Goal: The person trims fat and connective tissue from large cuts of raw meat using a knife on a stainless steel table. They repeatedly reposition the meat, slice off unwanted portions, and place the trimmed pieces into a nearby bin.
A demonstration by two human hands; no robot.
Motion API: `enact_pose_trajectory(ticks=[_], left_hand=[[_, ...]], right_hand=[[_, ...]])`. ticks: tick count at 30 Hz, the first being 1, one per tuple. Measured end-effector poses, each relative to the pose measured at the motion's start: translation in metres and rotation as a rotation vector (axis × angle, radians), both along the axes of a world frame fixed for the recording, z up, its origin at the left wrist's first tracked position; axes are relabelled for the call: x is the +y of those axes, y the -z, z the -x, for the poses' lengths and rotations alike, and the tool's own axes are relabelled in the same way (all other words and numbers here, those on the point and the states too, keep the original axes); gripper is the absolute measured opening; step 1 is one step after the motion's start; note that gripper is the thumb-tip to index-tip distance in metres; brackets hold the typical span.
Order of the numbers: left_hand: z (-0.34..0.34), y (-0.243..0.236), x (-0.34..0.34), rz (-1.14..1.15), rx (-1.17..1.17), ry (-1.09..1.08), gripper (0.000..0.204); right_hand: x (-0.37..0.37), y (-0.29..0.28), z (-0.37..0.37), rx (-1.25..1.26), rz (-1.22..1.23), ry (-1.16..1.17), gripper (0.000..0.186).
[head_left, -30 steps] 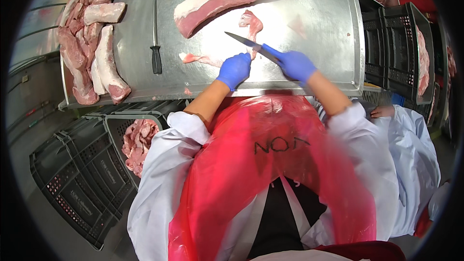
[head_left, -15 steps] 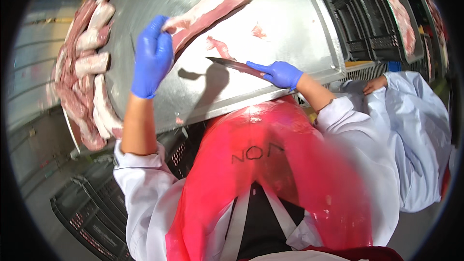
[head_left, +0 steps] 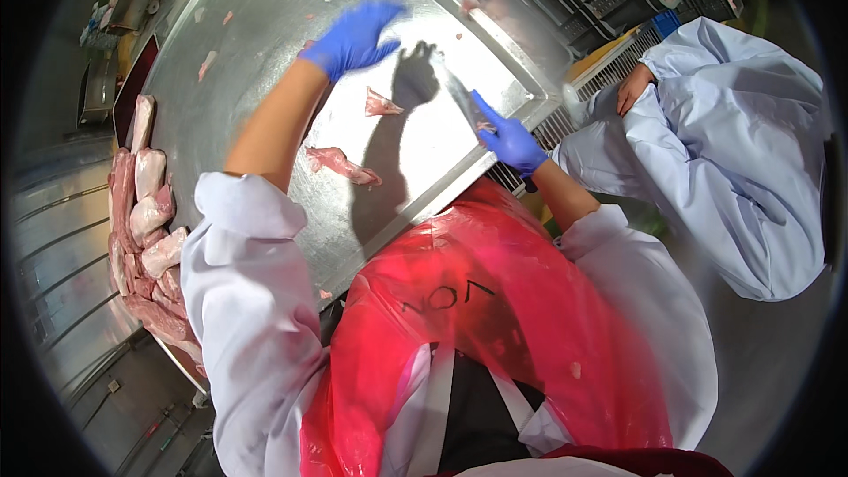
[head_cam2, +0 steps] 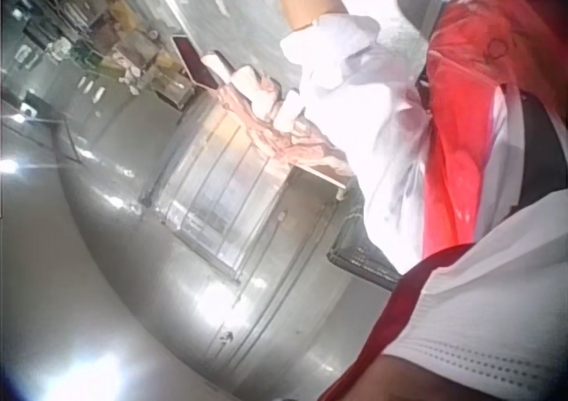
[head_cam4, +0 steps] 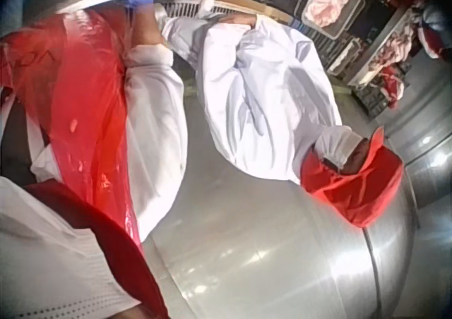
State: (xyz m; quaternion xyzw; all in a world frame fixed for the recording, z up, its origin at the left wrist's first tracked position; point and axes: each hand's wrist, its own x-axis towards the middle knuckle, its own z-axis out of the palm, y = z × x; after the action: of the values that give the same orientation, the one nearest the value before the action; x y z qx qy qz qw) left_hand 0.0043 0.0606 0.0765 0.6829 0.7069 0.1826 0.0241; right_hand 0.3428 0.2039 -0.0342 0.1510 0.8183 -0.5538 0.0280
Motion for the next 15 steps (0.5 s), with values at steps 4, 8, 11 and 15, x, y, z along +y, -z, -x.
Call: enact_pose_trajectory(ticks=[4, 8, 11, 15], left_hand=[[-0.047, 0.102, -0.118, 0.294, -0.151, 0.119, 0.065], [-0.116, 0.118, -0.239, 0.205, -0.059, -0.247, 0.054], [-0.148, 0.141, -0.286, 0.258, -0.133, -0.741, 0.031], [-0.158, 0.132, -0.331, 0.044, -0.331, -1.094, 0.024]], right_hand=[[0.015, -0.005, -0.02, 0.032, 0.138, 0.316, 0.072], [0.017, -0.013, -0.006, 0.013, 0.235, 0.288, 0.074], [-0.001, -0.022, 0.049, -0.083, 0.324, 0.143, 0.075], [-0.055, -0.02, 0.179, -0.119, 0.184, -0.006, 0.076]])
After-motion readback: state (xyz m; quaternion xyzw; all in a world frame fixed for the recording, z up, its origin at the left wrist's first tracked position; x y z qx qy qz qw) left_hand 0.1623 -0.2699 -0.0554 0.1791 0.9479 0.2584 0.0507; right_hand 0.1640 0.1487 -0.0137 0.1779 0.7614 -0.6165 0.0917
